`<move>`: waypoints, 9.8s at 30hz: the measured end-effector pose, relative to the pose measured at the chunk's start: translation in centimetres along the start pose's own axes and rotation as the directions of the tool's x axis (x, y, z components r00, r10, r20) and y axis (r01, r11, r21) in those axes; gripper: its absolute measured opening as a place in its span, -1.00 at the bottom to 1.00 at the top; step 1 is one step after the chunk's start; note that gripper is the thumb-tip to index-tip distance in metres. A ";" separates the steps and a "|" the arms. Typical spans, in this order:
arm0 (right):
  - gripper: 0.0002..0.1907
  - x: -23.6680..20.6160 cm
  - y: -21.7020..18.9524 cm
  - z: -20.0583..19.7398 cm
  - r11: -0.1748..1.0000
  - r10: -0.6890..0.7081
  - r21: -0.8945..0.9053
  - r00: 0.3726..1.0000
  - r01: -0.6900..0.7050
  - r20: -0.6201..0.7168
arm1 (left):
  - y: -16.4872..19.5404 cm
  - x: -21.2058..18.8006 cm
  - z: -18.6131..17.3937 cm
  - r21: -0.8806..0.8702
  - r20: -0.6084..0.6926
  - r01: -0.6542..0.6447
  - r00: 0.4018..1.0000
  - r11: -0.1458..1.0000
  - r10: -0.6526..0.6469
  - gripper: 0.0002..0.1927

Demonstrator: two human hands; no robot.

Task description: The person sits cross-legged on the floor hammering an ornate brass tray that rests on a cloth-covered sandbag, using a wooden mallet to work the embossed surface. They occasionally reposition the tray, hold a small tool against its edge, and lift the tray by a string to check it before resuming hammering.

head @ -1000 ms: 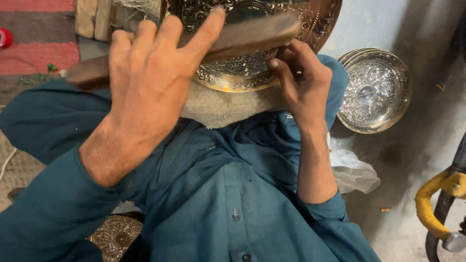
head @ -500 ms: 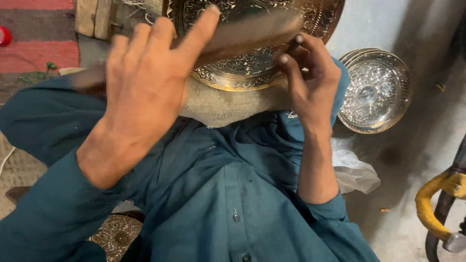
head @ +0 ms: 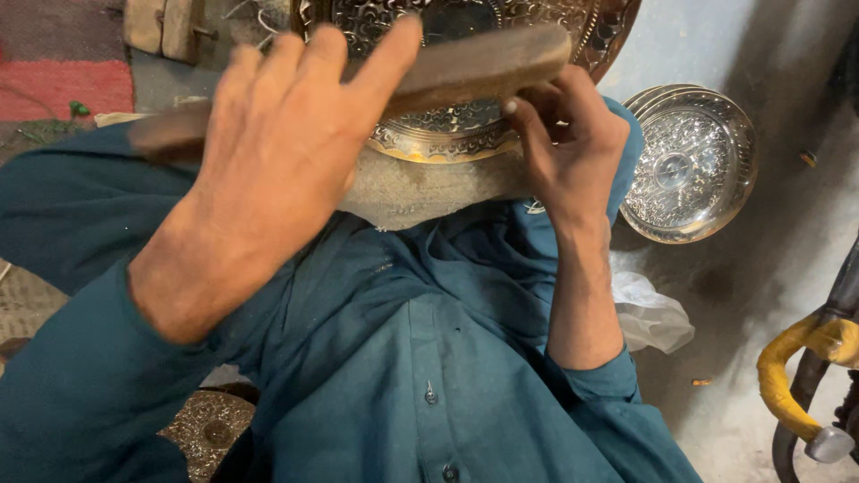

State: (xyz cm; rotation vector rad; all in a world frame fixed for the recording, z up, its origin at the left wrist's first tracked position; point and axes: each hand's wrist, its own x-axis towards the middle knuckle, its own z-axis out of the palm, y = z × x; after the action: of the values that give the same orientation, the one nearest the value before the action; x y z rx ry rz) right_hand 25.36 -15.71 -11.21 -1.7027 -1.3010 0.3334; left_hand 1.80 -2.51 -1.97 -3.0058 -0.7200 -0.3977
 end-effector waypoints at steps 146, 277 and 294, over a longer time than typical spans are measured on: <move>-0.76 -1.3 4.1 -6.3 0.610 0.303 0.792 0.928 -0.013 -0.217 | 1.6 -11.3 2.9 -0.579 0.499 0.624 0.780 0.525 -0.378 -0.27; -0.79 -0.9 -4.4 4.8 0.909 0.222 0.384 0.968 -0.162 -0.118 | -2.8 3.8 -4.2 0.132 0.015 -0.254 0.967 0.958 0.255 -0.35; -0.69 0.8 -5.5 3.0 0.837 0.226 0.514 0.974 -0.188 -0.012 | -2.7 2.1 -4.2 -0.266 0.238 0.040 0.971 0.963 0.025 -0.22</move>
State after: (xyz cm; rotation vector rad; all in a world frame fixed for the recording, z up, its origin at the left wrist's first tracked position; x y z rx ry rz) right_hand 20.34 -13.51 -8.19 -1.3793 -0.8683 0.6757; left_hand 1.42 0.44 2.49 -3.3512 -0.7472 -0.1407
